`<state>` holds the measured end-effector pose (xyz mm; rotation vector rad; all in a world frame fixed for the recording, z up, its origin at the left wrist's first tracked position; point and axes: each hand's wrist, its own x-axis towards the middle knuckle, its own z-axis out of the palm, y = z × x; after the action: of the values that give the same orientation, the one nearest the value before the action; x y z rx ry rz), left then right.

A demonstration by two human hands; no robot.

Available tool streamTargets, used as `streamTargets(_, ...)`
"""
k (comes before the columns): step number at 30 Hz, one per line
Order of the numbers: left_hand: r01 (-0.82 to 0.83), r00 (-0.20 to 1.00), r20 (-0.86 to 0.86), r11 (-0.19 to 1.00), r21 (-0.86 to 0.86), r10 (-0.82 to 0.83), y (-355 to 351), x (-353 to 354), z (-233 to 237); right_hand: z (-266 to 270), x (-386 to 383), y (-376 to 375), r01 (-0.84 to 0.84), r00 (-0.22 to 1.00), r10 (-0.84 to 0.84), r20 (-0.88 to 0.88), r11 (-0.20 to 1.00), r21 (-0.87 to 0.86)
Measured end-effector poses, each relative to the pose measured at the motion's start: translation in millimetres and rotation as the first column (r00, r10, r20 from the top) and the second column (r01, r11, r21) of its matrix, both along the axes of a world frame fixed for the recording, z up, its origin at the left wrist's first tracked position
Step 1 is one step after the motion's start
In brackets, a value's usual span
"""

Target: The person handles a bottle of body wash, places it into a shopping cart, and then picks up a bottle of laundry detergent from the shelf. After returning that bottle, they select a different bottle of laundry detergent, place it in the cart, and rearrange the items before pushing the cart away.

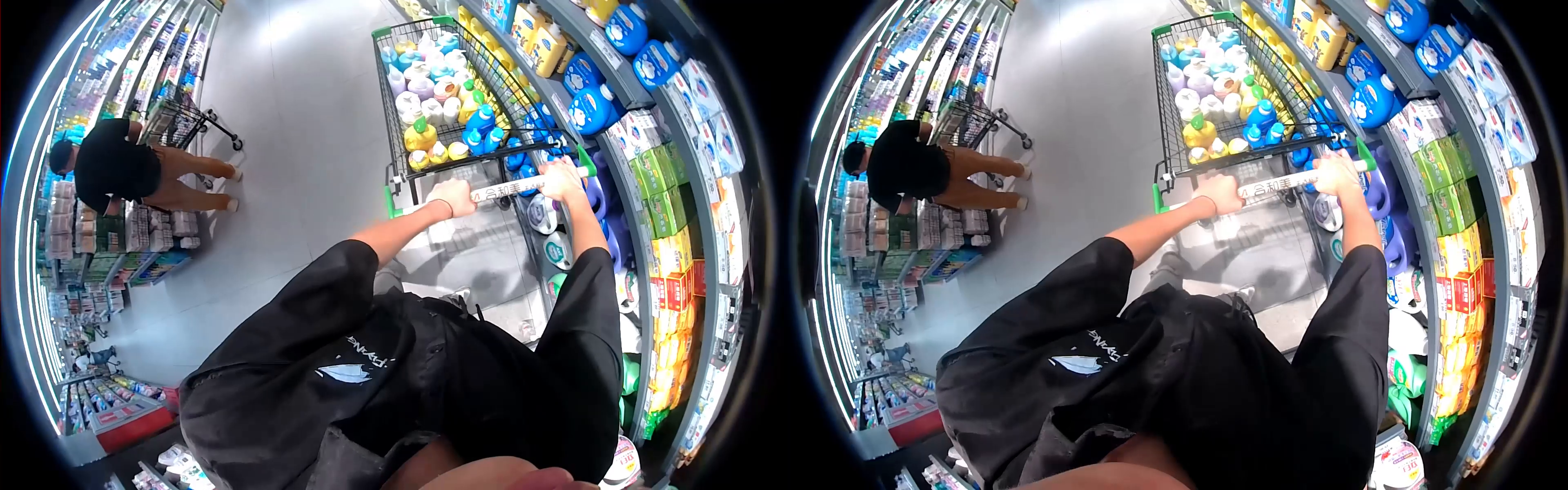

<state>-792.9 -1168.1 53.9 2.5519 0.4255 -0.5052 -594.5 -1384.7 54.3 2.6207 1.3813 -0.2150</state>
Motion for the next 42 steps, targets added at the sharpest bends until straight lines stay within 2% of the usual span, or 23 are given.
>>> streamTargets(2,0.082,0.992,0.1,0.997,-0.007,-0.081,4,-3,-11,2,-2,3,0.022,1.0,-0.023,-0.011,0.998,-0.053)
streamTargets(5,0.148,0.97,0.215,0.979,-0.141,-0.116,6,-4,-17,-6,-5,3,0.082,0.994,-0.08,0.073,0.996,-0.024)
streamTargets(6,0.171,0.953,0.278,0.968,-0.182,-0.116,8,-4,-25,-2,-9,6,0.119,0.989,-0.111,0.098,0.99,-0.078)
streamTargets(9,0.344,0.88,0.456,0.844,-0.411,-0.137,22,-33,-16,6,-19,22,0.247,0.962,-0.217,0.167,0.952,-0.18)
streamTargets(10,0.443,0.793,0.59,0.81,-0.384,-0.154,30,-46,-11,0,-21,23,0.293,0.942,-0.262,0.21,0.946,-0.135)
streamTargets(11,0.523,0.704,0.689,0.784,-0.336,-0.175,43,-60,-7,-7,-22,26,0.375,0.909,-0.319,0.268,0.907,-0.191)
streamTargets(14,0.558,0.624,0.768,0.771,-0.306,-0.147,100,-86,0,-32,-11,32,0.604,0.784,-0.451,0.426,0.713,-0.356)
streamTargets(16,0.507,0.639,0.758,0.815,-0.282,-0.135,143,-87,-4,-39,-7,36,0.675,0.734,-0.526,0.43,0.634,-0.378)
streamTargets(20,0.389,0.625,0.778,0.888,-0.244,-0.06,210,-86,-26,-47,-6,33,0.679,0.731,-0.524,0.437,0.622,-0.39)
streamTargets(21,0.338,0.653,0.757,0.904,-0.263,-0.024,224,-87,-9,-56,-1,24,0.692,0.72,-0.545,0.43,0.612,-0.383)
streamTargets(23,0.28,0.754,0.657,0.912,-0.301,-0.014,249,-88,-16,-68,5,19,0.726,0.688,-0.609,0.395,0.579,-0.371)
streamTargets(24,0.248,0.801,0.599,0.917,-0.312,-0.012,262,-89,-19,-91,13,4,0.73,0.68,-0.555,0.479,0.572,-0.373)
streamTargets(26,0.238,0.821,0.571,0.915,-0.327,-0.009,283,-91,-22,-82,9,7,0.679,0.732,-0.488,0.475,0.578,-0.452)
streamTargets(28,0.201,0.83,0.558,0.923,-0.327,0.017,296,-91,-26,-53,-5,24,0.698,0.716,-0.605,0.349,0.641,-0.319)
streamTargets(29,0.221,0.845,0.534,0.887,-0.405,0.033,304,-84,-26,-58,-6,19,0.693,0.717,-0.604,0.348,0.673,-0.259)
streamTargets(30,0.243,0.833,0.554,0.892,-0.38,0.009,312,-75,-32,-63,-7,11,0.687,0.716,-0.605,0.348,0.7,-0.196)
streamTargets(32,0.298,0.803,0.595,0.896,-0.33,-0.048,324,-53,-48,-56,-10,14,0.697,0.712,-0.623,0.323,0.68,-0.225)
streamTargets(33,0.288,0.835,0.54,0.921,-0.263,-0.107,331,-39,-43,-52,-14,15,0.691,0.715,-0.611,0.339,0.692,-0.21)
streamTargets(35,0.384,0.76,0.592,0.92,-0.079,-0.267,344,-4,-41,-46,-21,22,0.69,0.707,-0.612,0.354,0.707,-0.155)
streamTargets(36,0.433,0.71,0.609,0.901,0.018,-0.353,350,18,-41,-41,-24,26,0.697,0.695,-0.625,0.355,0.707,-0.118)
streamTargets(37,0.472,0.727,0.556,0.881,0.021,-0.403,354,36,-41,-34,-28,33,0.698,0.691,-0.625,0.364,0.707,-0.112)
streamTargets(40,0.613,0.629,0.528,0.782,0.115,-0.571,357,90,-46,-26,-33,42,0.75,0.628,-0.731,0.266,0.66,0.046)
streamTargets(42,0.693,0.561,0.493,0.703,0.16,-0.665,358,124,-55,-31,-33,38,0.707,0.638,-0.733,0.236,0.679,0.2)
